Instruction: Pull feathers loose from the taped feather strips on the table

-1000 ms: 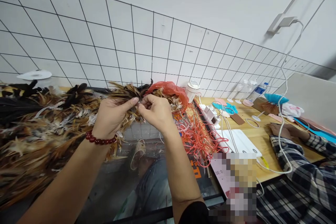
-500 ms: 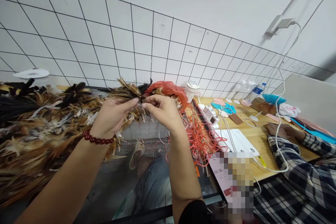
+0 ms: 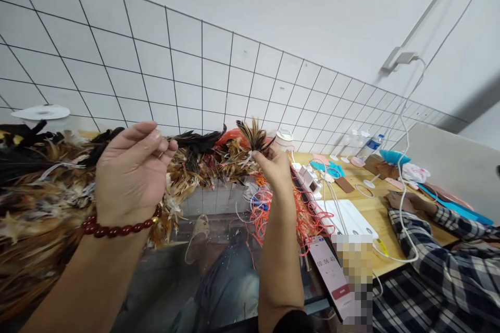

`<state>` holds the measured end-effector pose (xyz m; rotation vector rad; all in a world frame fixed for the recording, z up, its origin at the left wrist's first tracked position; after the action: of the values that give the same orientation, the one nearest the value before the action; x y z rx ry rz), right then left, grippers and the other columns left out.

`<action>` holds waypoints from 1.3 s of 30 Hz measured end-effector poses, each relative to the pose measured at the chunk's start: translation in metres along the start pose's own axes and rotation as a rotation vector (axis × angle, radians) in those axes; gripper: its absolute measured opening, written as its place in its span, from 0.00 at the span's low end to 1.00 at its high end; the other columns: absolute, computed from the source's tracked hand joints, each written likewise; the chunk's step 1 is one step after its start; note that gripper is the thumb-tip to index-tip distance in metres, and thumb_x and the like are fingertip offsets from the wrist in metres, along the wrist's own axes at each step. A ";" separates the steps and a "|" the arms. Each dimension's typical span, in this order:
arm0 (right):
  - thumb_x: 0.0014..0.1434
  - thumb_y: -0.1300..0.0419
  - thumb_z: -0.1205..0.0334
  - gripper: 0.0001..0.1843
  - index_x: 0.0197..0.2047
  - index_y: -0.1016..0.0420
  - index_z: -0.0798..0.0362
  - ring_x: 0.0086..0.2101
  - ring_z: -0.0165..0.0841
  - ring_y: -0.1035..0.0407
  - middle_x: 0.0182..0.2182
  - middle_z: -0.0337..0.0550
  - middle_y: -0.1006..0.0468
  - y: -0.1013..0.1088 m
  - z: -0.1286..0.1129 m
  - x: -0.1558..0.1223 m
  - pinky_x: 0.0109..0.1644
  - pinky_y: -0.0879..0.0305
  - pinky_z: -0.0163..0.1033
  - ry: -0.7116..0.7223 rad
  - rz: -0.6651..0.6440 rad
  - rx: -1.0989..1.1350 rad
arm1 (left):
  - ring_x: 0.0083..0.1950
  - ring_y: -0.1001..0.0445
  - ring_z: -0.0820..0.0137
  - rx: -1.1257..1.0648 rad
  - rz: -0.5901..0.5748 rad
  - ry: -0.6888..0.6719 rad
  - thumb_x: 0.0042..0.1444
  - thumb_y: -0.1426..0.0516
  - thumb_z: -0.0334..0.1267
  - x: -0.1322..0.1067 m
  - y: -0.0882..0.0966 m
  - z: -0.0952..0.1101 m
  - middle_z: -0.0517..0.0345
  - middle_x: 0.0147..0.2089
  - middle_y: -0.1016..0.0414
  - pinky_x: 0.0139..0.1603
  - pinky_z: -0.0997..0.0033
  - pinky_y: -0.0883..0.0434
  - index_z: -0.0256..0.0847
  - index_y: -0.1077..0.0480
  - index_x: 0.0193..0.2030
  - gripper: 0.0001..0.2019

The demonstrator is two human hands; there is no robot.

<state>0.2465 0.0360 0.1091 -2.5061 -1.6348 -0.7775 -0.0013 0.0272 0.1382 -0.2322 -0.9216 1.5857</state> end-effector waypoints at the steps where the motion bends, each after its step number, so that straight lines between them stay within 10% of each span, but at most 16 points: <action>1: 0.46 0.38 0.54 0.17 0.36 0.25 0.57 0.25 0.28 0.35 0.27 0.41 0.24 -0.003 0.011 0.006 0.30 0.38 0.35 -0.055 -0.010 -0.025 | 0.27 0.33 0.78 -0.044 0.017 0.009 0.47 0.36 0.29 0.001 0.002 0.005 0.64 0.25 0.32 0.41 0.72 0.27 0.43 0.26 0.31 0.06; 8: 0.49 0.40 0.57 0.12 0.33 0.24 0.56 0.31 0.32 0.30 0.29 0.43 0.22 -0.033 0.060 0.031 0.37 0.36 0.36 -0.161 -0.136 -0.661 | 0.24 0.38 0.81 -0.389 0.166 0.148 0.50 0.48 0.17 0.007 0.016 0.034 0.63 0.25 0.37 0.32 0.76 0.31 0.38 0.31 0.32 0.13; 26: 0.55 0.45 0.65 0.15 0.43 0.22 0.44 0.42 0.34 0.27 0.40 0.40 0.21 -0.182 0.066 -0.037 0.43 0.35 0.35 0.169 -0.725 -0.759 | 0.20 0.40 0.81 -0.392 0.355 0.054 0.56 0.55 0.18 0.027 0.045 0.067 0.68 0.21 0.44 0.29 0.79 0.33 0.42 0.37 0.36 0.14; 32: 0.53 0.43 0.66 0.11 0.37 0.21 0.48 0.43 0.35 0.29 0.42 0.44 0.25 -0.175 0.059 -0.038 0.43 0.37 0.35 0.239 -0.873 -0.854 | 0.20 0.43 0.82 -0.398 0.345 0.072 0.55 0.55 0.18 0.030 0.045 0.061 0.67 0.23 0.46 0.30 0.77 0.34 0.41 0.37 0.36 0.14; 39: 0.53 0.47 0.72 0.12 0.35 0.24 0.51 0.33 0.29 0.31 0.31 0.38 0.22 -0.119 0.020 -0.016 0.39 0.41 0.32 0.265 -0.707 -0.670 | 0.22 0.41 0.79 -0.443 0.262 0.163 0.52 0.53 0.18 0.024 0.038 0.054 0.64 0.25 0.45 0.32 0.75 0.33 0.39 0.35 0.37 0.14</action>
<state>0.1457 0.0812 0.0575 -1.9173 -2.4730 -1.8978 -0.0691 0.0278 0.1570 -0.8094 -1.1396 1.5529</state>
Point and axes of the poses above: each hand's wrist, its own x-axis towards the middle knuckle, its own y-axis out of the back of the hand, z = x × y, the point moved 3 cm from there along x, towards the middle knuckle
